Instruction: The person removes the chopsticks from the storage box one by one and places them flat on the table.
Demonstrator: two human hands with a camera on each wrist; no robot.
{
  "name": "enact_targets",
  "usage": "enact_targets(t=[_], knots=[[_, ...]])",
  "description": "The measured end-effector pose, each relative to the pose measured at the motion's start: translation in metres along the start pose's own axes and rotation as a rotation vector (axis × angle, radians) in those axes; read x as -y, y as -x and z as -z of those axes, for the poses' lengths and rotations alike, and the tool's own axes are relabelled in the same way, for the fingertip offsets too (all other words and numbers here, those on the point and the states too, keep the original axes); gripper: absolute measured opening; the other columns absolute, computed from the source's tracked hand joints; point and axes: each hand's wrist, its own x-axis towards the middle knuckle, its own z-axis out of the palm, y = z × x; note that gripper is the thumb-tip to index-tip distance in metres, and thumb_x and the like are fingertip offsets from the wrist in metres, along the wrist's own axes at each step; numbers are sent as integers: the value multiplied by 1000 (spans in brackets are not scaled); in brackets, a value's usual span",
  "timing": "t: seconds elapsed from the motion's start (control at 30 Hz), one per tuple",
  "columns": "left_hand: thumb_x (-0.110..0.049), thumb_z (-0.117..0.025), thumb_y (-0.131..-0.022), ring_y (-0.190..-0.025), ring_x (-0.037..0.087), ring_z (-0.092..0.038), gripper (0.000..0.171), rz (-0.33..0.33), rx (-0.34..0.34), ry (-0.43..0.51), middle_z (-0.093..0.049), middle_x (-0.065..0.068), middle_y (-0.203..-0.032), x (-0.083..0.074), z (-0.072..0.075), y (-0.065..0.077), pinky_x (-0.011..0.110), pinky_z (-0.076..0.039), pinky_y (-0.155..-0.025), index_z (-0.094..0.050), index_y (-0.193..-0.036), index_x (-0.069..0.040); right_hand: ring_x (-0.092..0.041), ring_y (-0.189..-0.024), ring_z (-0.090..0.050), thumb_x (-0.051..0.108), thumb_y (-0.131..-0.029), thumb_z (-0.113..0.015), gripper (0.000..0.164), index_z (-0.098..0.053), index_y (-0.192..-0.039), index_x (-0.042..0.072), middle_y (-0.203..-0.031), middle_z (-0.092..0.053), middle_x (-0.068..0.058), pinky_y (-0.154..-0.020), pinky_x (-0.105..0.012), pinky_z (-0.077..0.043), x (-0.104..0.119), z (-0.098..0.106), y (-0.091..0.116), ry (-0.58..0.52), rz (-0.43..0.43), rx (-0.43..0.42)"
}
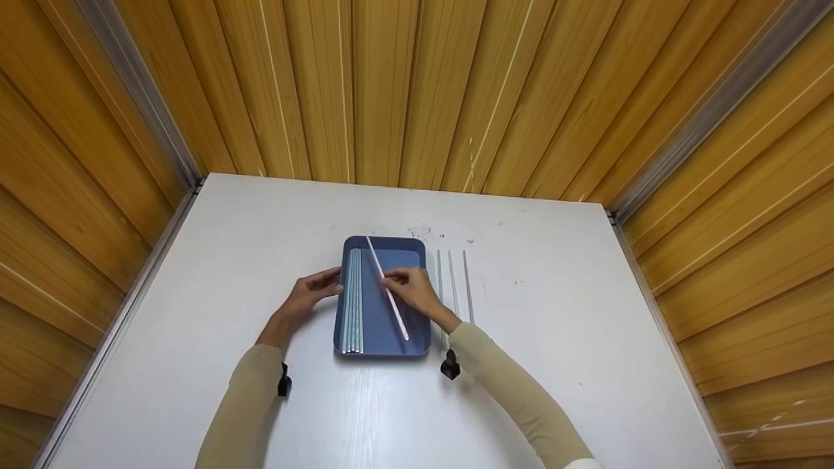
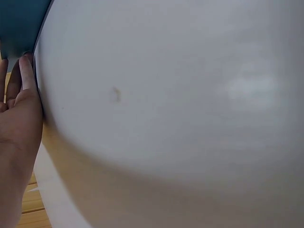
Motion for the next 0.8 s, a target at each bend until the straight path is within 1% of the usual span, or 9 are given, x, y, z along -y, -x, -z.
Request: enact_targets(t=[0.07,0.1,0.17,0.3,0.37,0.57,0.7,0.77,0.8], knots=[[-14,-75,-94,-148,31,-45,61,-2,0,-6,-51,18,-154,1,1,0,37,-38,-123,-51,-149,-3,-22,-72,-73,10,-95,-73,22,-76,-109,-7,-93,-78,-23,-57,-10,-49,1,3,1,3,19,-7],[-14,-75,-94,-147,31,-45,61,-4,0,-6,-51,18,-154,1,1,0,34,-41,-121,-51,-149,-3,-26,-74,-74,10,-94,-73,22,-76,-108,-7,-93,-78,-23,-57,-10,-49,1,5,2,-1,23,-11],[-12,-74,-94,-146,31,-46,60,-7,0,3,-52,19,-153,2,2,1,26,-46,-115,-51,-149,-3,-30,-75,-74,9,-94,-74,22,-76,-107,-8,-92,-78,-23,-58,-10,-50,2,8,3,-10,24,-18],[-9,-73,-95,-144,33,-48,59,-27,-1,16,-52,22,-152,3,4,2,13,-50,-100,-51,-149,-1,-26,-72,-74,9,-94,-74,22,-76,-107,-8,-91,-78,-23,-57,-12,-53,1,12,5,-25,10,-29],[-9,-73,-95,-143,34,-49,59,-36,1,11,-52,23,-151,3,4,2,12,-50,-99,-51,-149,0,-26,-70,-74,9,-94,-73,22,-76,-108,-8,-90,-77,-23,-56,-13,-55,0,15,7,-32,15,-32],[-12,-75,-94,-141,29,-51,60,-18,-16,5,-54,20,-151,2,6,3,14,-49,-102,-52,-148,-2,-29,-69,-74,7,-93,-74,21,-76,-106,-9,-89,-77,-26,-55,-11,-53,-2,24,11,-40,5,-68],[-15,-75,-94,-140,28,-52,60,-16,-14,-9,-55,19,-150,2,5,4,15,-49,-103,-53,-148,-4,-40,-72,-73,3,-92,-73,22,-74,-107,-13,-89,-75,-30,-55,-9,-49,-4,34,16,-29,10,-100],[-14,-75,-94,-141,28,-52,59,-10,-14,-5,-55,18,-150,0,6,3,16,-50,-103,-53,-148,-4,-46,-75,-72,0,-93,-71,22,-72,-108,-16,-89,-74,-32,-57,-13,-52,-2,39,18,-20,7,-110],[-14,-75,-94,-141,29,-51,59,-13,-10,-11,-55,18,-151,0,6,3,17,-50,-103,-53,-148,-4,-48,-76,-72,-2,-93,-70,22,-71,-109,-18,-90,-74,-33,-58,-18,-57,0,43,19,-25,6,-110]])
